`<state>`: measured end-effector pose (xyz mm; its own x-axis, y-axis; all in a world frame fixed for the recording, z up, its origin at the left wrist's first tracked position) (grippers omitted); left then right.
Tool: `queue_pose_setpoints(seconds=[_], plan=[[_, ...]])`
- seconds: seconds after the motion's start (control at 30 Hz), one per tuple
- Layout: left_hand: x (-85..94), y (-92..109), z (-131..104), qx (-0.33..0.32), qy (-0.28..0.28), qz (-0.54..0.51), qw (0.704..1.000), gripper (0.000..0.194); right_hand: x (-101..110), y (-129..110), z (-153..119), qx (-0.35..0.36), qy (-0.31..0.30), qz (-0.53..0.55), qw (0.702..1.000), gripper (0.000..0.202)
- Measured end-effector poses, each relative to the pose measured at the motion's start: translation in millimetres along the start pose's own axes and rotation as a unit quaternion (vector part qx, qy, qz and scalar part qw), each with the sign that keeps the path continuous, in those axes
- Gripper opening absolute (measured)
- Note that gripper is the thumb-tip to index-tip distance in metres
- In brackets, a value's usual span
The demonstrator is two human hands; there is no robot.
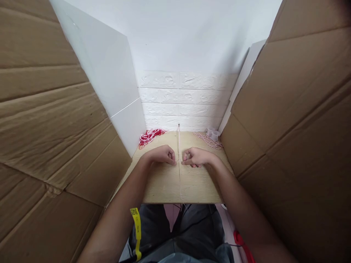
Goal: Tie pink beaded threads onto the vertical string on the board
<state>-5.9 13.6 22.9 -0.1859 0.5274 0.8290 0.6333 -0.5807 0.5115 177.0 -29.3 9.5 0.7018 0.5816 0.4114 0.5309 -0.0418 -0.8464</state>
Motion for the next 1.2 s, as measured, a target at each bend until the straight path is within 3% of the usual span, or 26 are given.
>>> queue_pose_setpoints(seconds=[0.3,0.5,0.8,1.07,1.2], plan=[[-0.1,3.6,-2.9,-0.002,-0.026,0.016,1.000,0.025,1.5,3.0,-3.5,-0.026,-0.065,-0.006,0.998,0.012],[-2.2,8.7,-1.6,-0.036,-0.037,-0.006,0.999,0.032,-2.0,1.1,0.2,-0.005,-0.018,0.008,1.000,0.022],[-2.9,5.0,-1.6,0.007,-0.047,-0.012,0.999,0.023,-0.2,2.9,-1.1,-0.014,-0.051,-0.006,0.999,0.009],[-2.8,10.0,-1.6,-0.024,-0.042,0.003,0.999,0.027,-3.7,3.9,4.1,0.004,-0.017,0.009,1.000,0.019],[-4.6,9.6,-0.7,-0.014,-0.046,0.005,0.999,0.023,-6.9,4.6,7.5,0.017,-0.040,0.002,0.999,0.014]])
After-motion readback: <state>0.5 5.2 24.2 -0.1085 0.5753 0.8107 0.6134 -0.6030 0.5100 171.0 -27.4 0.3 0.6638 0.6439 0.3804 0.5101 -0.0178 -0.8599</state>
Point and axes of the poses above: each hand's wrist, its own z-axis towards the middle knuckle, its own x-axis out of the back of the hand, y = z × x, the point moved 4 cm from there along z, towards the middle knuckle, and after that the axes turned 14 degrees about z, right-handed, at the moved point
